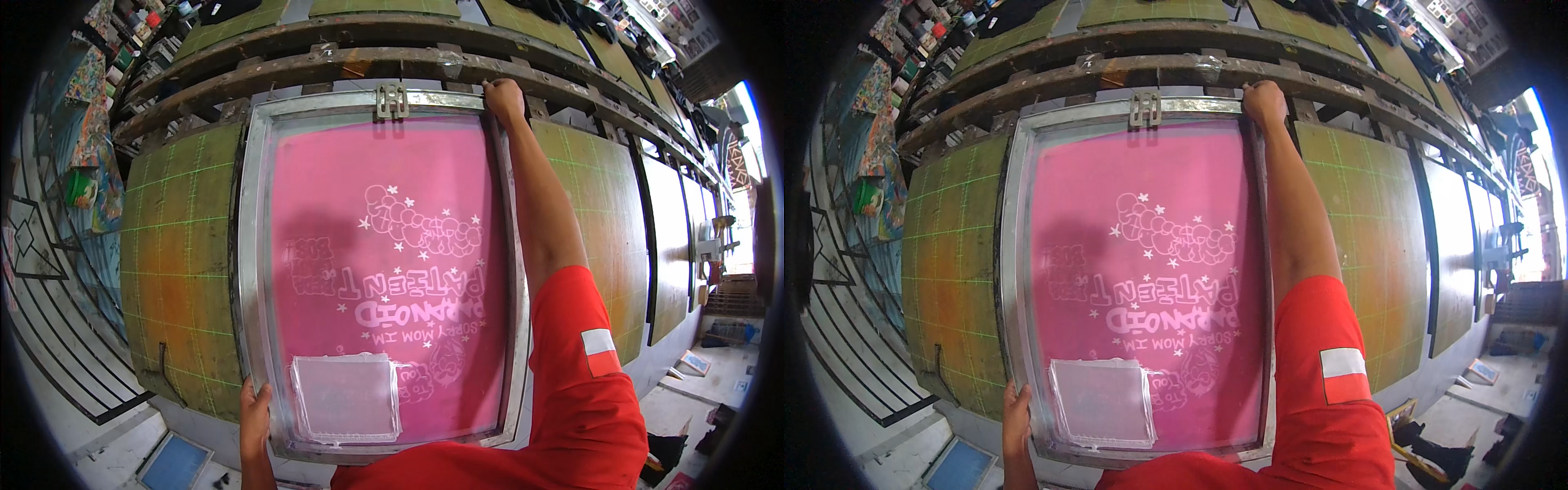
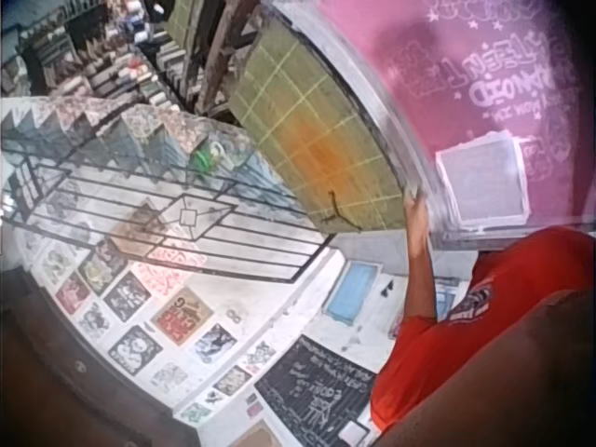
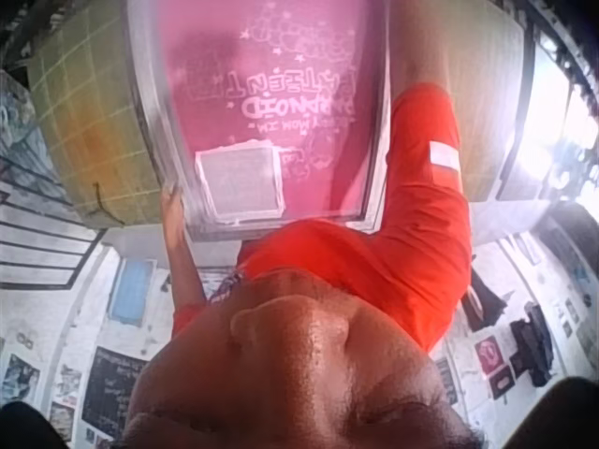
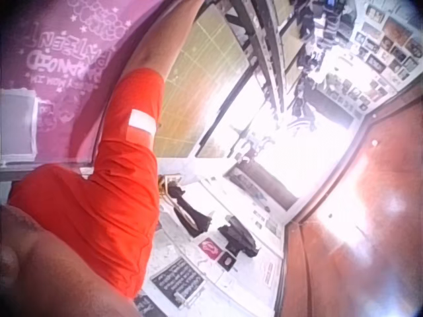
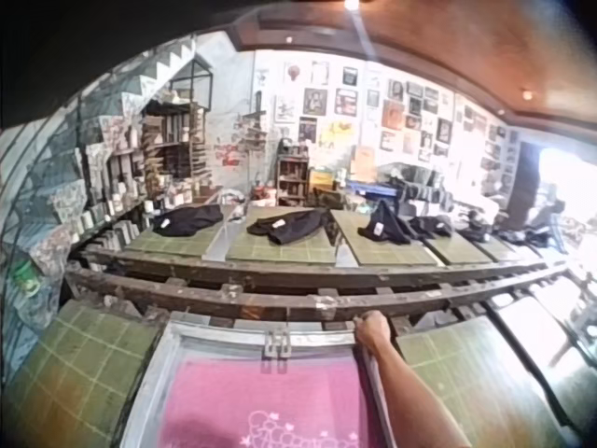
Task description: The person performs screen printing by lowering a screen frame onto a red t-shirt, checking the alignment, and then lifting the frame to reveal the printed design.
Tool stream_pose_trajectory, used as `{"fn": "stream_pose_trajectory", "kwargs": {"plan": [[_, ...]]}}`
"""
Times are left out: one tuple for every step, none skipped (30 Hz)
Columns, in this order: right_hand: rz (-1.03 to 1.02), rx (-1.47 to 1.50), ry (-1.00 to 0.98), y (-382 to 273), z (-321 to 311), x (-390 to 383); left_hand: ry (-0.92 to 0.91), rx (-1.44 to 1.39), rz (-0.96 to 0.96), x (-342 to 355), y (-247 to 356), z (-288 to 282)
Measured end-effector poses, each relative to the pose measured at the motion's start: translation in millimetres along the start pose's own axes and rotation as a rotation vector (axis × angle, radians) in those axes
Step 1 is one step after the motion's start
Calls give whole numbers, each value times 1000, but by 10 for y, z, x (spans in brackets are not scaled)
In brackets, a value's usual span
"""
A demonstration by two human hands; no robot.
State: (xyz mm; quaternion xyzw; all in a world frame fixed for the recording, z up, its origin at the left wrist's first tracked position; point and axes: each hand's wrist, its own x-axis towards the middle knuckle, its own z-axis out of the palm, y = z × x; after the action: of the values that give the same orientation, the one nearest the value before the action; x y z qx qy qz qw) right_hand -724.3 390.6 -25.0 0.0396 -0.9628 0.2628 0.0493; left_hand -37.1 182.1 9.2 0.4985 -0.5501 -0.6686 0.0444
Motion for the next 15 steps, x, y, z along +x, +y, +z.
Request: {"fn": "stream_pose_trajectory", "kwargs": {"plan": [[1,2,-31,-19,0,-10,-1,8,6,0,-29,-25],[12,10,-38,-29,-8,-24,15,16,12,2,-61,-28],[23,19,-46,-32,-24,-42,30,23,18,5,-98,-25],[34,29,-50,-34,-37,-51,45,31,28,2,-98,-19],[15,25,-20,-41,-41,-64,52,59,90,-6,-90,3],[32,29,-18,-52,-40,-78,59,86,151,-13,-73,45],[49,32,-17,-68,-43,-96,65,114,212,-16,-53,74],[66,35,-16,-85,-47,-113,77,155,228,-12,-41,76],[93,35,-34,-104,-62,-116,90,196,243,-6,-34,74],[98,12,-30,-120,-73,-121,101,234,255,-8,-39,76],[103,-10,-26,-136,-81,-129,124,292,229,-4,-35,80],[108,-32,-22,-152,-84,-144,147,350,202,3,-30,84],[109,-22,-28,-136,-100,-133,166,406,178,19,-24,95],[111,-11,-34,-119,-112,-129,155,447,186,39,-50,75],[112,0,-39,-107,-123,-123,143,488,194,62,-89,32]]}}
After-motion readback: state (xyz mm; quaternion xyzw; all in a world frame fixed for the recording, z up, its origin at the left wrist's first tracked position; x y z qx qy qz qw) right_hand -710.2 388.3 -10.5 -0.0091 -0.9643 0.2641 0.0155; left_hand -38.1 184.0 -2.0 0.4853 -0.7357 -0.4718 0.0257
